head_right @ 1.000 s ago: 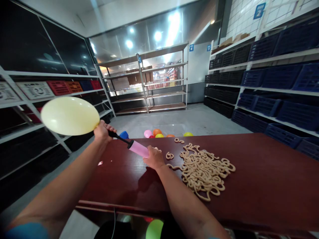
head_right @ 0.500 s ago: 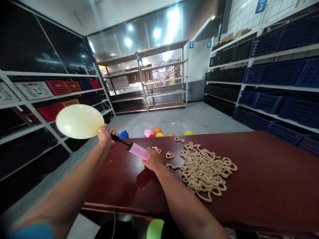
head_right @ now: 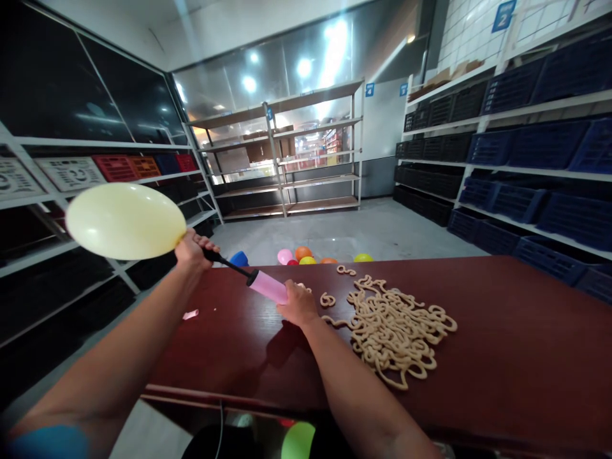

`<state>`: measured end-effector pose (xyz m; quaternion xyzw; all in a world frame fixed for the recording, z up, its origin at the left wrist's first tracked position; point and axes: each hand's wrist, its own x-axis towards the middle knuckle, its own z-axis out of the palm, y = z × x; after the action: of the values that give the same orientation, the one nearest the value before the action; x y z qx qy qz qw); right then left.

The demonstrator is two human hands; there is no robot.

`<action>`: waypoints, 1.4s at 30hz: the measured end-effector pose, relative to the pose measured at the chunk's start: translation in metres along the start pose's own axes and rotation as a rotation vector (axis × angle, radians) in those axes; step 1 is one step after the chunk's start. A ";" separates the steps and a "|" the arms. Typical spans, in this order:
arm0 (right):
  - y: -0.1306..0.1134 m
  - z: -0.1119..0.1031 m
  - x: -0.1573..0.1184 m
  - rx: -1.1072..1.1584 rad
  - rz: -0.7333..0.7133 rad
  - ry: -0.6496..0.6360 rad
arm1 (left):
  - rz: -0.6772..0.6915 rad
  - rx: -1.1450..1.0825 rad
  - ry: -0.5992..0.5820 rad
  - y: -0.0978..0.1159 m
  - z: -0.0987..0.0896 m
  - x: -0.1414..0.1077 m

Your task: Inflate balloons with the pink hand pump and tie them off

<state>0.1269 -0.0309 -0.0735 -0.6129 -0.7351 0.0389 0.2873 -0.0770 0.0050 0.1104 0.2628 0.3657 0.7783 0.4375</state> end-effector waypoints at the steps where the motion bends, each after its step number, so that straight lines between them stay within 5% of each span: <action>1: 0.001 0.001 0.000 0.005 -0.007 0.003 | 0.023 0.005 0.003 0.012 0.000 0.005; 4: 0.002 0.004 0.001 0.010 -0.018 0.024 | 0.082 0.007 0.005 0.037 0.000 0.017; 7: 0.003 0.007 0.000 -0.004 -0.007 0.034 | 0.120 0.005 0.003 0.035 -0.002 0.021; 16: 0.001 0.004 -0.005 0.016 -0.001 -0.018 | -0.073 0.025 0.060 -0.063 -0.002 -0.016; 20: 0.000 0.002 -0.005 0.022 -0.012 -0.033 | -0.108 0.010 0.028 -0.081 -0.002 -0.027; 23: -0.001 0.000 -0.004 0.010 -0.027 -0.015 | -0.089 0.006 0.023 -0.063 -0.004 -0.018; 30: -0.003 -0.002 -0.001 -0.015 -0.015 -0.004 | 0.049 0.025 0.032 0.023 -0.009 0.026; 33: -0.002 0.000 -0.001 -0.011 0.001 -0.009 | 0.080 0.026 0.029 0.035 -0.011 0.033; 36: 0.001 0.003 -0.002 0.004 -0.005 -0.024 | 0.066 0.010 0.034 0.020 -0.012 0.029; 42: 0.004 0.006 -0.004 0.034 -0.033 -0.035 | -0.065 0.008 0.047 -0.047 -0.006 -0.005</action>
<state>0.1277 -0.0323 -0.0815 -0.5950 -0.7492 0.0573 0.2853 -0.0560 0.0149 0.0687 0.2344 0.3875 0.7681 0.4526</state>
